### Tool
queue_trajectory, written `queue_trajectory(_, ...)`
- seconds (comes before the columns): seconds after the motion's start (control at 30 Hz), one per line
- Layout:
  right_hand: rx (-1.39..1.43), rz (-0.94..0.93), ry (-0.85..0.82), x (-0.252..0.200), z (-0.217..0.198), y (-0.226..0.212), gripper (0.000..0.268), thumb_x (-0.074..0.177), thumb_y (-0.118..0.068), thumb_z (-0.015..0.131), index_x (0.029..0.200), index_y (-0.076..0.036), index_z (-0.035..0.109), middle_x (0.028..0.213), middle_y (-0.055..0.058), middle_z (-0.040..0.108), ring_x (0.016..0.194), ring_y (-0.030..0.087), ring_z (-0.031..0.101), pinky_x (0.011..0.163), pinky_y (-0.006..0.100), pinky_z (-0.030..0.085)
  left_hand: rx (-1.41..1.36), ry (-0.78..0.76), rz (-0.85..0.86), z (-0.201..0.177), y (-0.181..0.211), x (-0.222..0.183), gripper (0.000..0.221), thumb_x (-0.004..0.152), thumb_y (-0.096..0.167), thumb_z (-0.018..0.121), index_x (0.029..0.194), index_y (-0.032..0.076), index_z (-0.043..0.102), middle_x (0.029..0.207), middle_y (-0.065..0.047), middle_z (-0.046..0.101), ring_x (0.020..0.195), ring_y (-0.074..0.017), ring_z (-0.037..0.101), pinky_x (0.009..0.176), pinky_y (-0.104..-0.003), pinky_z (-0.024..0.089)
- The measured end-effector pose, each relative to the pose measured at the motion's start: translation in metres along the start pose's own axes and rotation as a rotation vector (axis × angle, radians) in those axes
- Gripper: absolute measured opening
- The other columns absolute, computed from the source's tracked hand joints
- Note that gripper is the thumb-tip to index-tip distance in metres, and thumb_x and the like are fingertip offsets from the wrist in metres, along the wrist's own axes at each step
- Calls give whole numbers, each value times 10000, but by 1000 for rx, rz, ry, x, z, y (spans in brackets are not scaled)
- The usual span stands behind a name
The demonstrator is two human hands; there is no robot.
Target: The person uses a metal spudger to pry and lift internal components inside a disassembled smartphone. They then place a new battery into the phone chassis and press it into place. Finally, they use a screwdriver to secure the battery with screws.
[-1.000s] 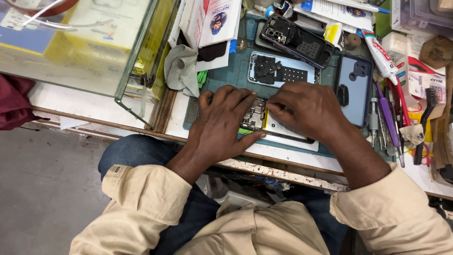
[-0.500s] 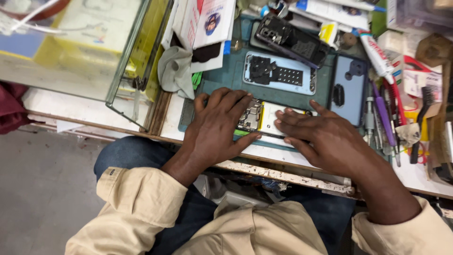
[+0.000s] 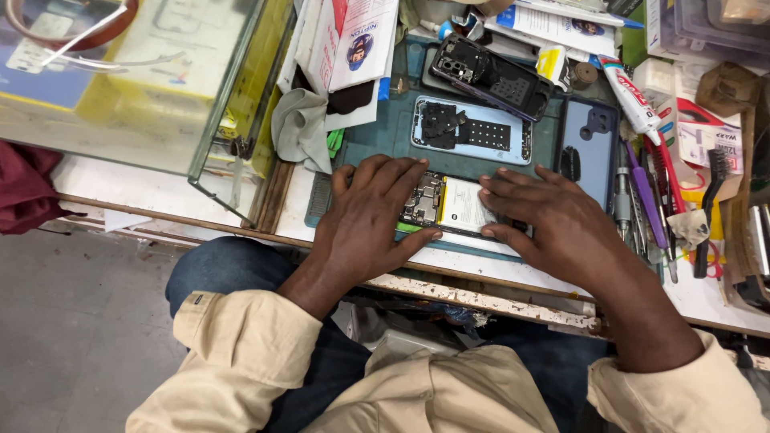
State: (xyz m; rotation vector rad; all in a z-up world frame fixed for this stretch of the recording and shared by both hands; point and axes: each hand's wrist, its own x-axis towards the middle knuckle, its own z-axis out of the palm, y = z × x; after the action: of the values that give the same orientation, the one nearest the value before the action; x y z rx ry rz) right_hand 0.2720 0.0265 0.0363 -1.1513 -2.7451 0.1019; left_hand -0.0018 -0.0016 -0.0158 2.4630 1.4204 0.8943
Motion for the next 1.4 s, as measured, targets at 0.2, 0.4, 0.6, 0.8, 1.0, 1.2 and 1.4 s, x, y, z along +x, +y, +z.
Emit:
queue_trajectory(0.2,221,144,71,5,-8,10,450,868,-315,768,1270,-117,729,1314,117,698,1213,319,657,993,428,521,-27,-2,-16,0,-1,2,832,860,542,723,1475,26,504,1389,-141,562,1315,-324,467,1051,-549,287)
queue_trajectory(0.4,223,289,47,4,-17,25,324,874,-201,761,1184,-105,759,1084,114,743,991,318,707,820,423,562,-42,-42,-4,-3,-1,8,824,829,519,751,1448,25,525,1398,-138,566,1310,-330,459,1033,-540,295)
queue_trajectory(0.6,272,271,29,-6,-17,38,208,893,-117,724,1095,-102,771,1009,91,732,933,288,700,787,415,557,-67,-82,-38,-6,2,12,836,816,530,770,1430,14,534,1361,-148,569,1289,-338,461,1026,-537,293)
queue_trajectory(0.8,327,262,13,-3,-13,44,209,888,-110,731,1091,-120,780,1004,71,738,939,262,703,794,396,560,-71,-108,-60,-9,4,20,859,782,535,800,1410,2,555,1294,-149,578,1235,-328,463,1013,-533,267)
queue_trajectory(1.0,285,116,47,4,-2,46,210,863,-126,767,1071,-113,792,993,46,750,960,276,685,842,400,550,-73,-133,-70,-10,4,25,848,758,511,812,1400,11,574,1254,-142,578,1202,-324,463,1004,-546,257)
queue_trajectory(1.2,145,36,47,7,-4,42,249,838,-78,745,1077,-126,796,1011,27,750,957,261,660,842,402,540,-76,-127,-55,-9,2,23,839,763,519,802,1393,13,576,1292,-145,565,1220,-330,461,1004,-544,270)
queue_trajectory(1.4,-207,-32,-92,9,-15,19,390,787,-68,680,1164,-128,757,1082,-17,733,991,195,635,818,386,491,-62,-111,-42,-9,3,23,839,779,531,792,1394,5,572,1289,-149,563,1224,-326,463,1010,-531,276)
